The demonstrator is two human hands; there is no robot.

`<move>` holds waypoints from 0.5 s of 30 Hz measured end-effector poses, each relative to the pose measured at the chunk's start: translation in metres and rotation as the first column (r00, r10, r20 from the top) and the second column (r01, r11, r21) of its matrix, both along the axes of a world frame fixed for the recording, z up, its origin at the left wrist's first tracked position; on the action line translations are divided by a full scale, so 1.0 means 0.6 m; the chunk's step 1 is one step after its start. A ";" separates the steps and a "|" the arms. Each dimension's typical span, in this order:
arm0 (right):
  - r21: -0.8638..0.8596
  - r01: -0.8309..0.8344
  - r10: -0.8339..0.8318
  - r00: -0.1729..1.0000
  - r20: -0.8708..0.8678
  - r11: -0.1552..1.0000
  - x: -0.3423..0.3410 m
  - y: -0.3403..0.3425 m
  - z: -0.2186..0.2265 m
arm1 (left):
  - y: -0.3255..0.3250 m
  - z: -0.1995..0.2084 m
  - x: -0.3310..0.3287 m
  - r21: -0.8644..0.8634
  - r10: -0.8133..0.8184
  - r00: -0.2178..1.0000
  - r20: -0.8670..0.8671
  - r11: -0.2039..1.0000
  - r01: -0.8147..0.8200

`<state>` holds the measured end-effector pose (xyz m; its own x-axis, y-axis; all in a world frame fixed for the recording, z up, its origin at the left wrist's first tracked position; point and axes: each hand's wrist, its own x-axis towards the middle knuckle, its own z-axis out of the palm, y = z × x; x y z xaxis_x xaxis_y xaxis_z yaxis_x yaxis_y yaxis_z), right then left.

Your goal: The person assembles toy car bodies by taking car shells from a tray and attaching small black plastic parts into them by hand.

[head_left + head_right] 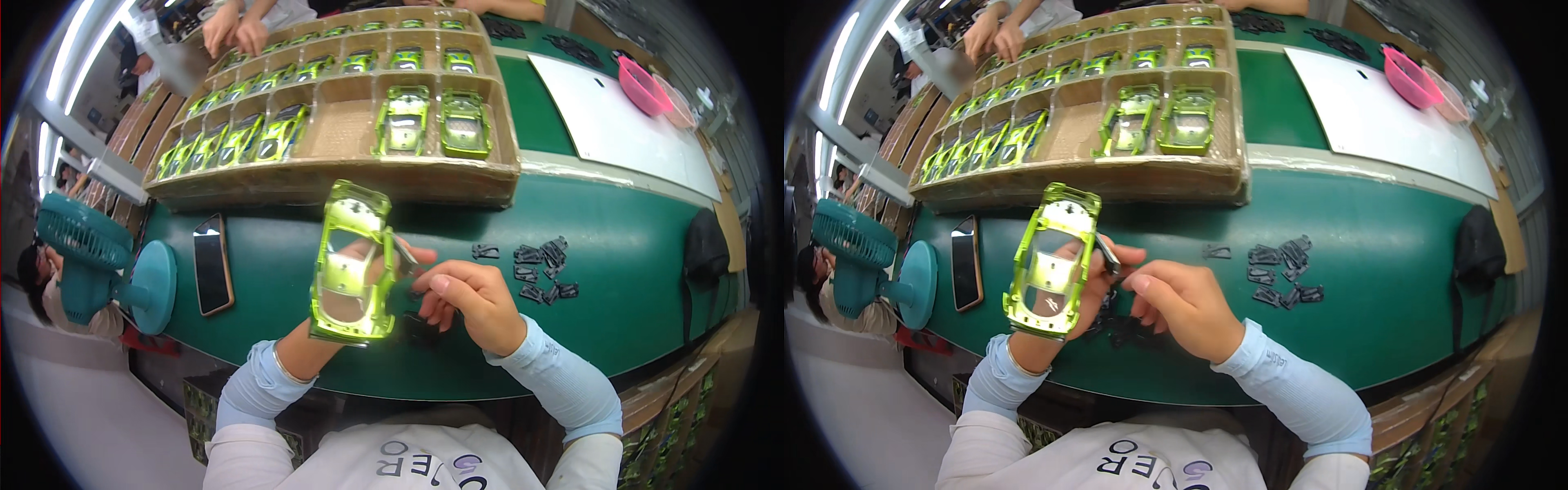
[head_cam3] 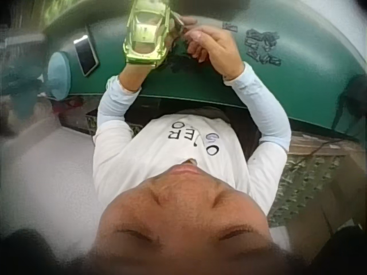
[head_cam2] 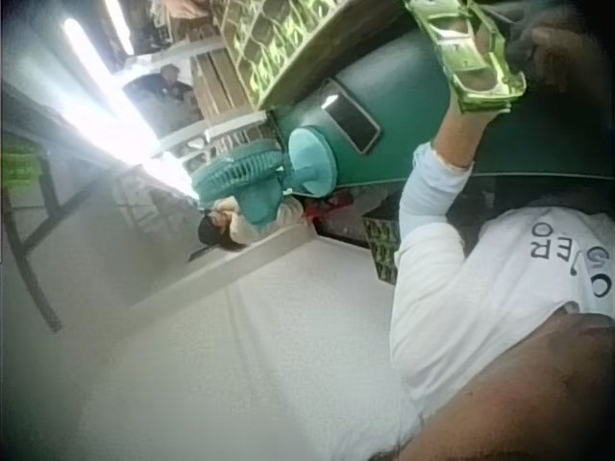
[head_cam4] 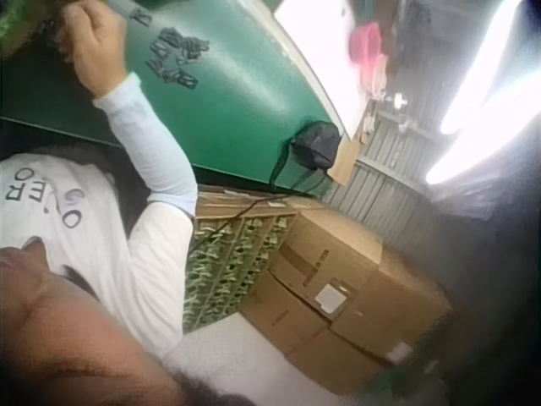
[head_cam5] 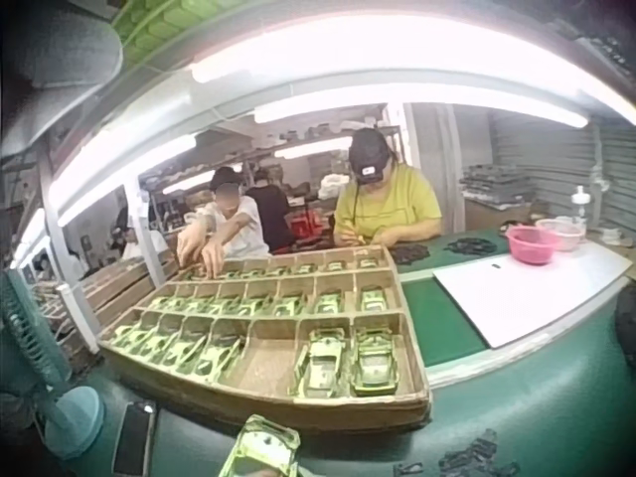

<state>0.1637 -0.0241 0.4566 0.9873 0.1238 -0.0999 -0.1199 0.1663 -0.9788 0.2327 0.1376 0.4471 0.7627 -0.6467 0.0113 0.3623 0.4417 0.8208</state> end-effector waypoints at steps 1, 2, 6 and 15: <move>0.001 -0.041 0.041 0.999 0.019 0.999 0.002 0.012 0.001 | 0.009 -0.006 0.004 0.035 0.004 0.998 0.069 0.999 -0.006; -0.126 0.002 0.011 0.995 0.101 0.992 0.004 0.015 -0.006 | 0.017 0.011 0.002 0.072 -0.092 0.993 -0.078 0.993 0.097; -0.317 0.222 -0.093 0.922 0.376 0.922 -0.001 0.036 -0.015 | -0.001 -0.006 -0.017 0.222 -0.095 0.995 -0.028 0.970 0.099; -0.505 0.371 -0.048 0.839 0.542 0.779 -0.007 0.051 -0.042 | -0.001 -0.008 -0.031 0.127 0.093 0.954 0.285 0.983 -0.134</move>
